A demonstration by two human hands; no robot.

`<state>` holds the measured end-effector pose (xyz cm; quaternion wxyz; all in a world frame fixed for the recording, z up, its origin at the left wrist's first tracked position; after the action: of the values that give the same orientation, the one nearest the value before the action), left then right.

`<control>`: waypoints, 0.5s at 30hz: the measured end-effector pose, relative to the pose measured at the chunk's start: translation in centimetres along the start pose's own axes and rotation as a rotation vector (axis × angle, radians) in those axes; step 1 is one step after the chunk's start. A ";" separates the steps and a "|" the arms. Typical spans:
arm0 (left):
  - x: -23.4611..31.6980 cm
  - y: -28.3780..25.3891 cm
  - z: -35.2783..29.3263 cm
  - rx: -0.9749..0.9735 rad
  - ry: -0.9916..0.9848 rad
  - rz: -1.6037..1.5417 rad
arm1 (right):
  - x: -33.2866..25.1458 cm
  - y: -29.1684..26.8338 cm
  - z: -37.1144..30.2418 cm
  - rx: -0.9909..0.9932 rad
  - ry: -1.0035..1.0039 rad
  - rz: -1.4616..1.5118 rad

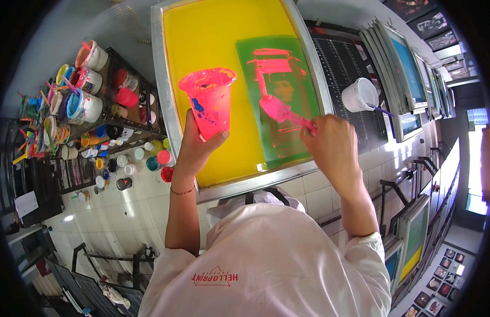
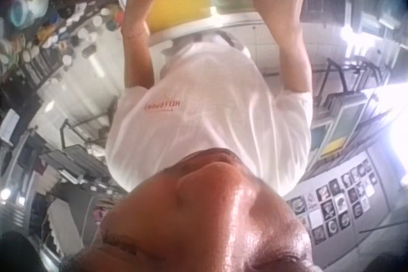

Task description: The person applies ink to a printing screen using a spatula, moves the screen frame between stations, cleans their hands with a cloth, and stirs ink in containers.

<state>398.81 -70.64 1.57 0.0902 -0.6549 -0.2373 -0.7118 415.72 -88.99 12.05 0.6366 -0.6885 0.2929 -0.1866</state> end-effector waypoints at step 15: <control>-1.6 -0.5 2.8 0.038 0.038 0.122 | 3.1 -2.7 7.6 0.266 0.039 0.251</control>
<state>401.25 -69.23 -0.01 0.1503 -0.6528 -0.2089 -0.7125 423.36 -85.10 13.42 0.7347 -0.5524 0.3615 -0.1561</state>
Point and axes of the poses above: each hand's wrist, its own z-axis towards the middle knuckle, its own y-axis out of the palm, x = y × z, the point moved 7 cm from there along z, towards the middle knuckle, and after that the axes turned 10 degrees about -x, right-handed, at the moved point
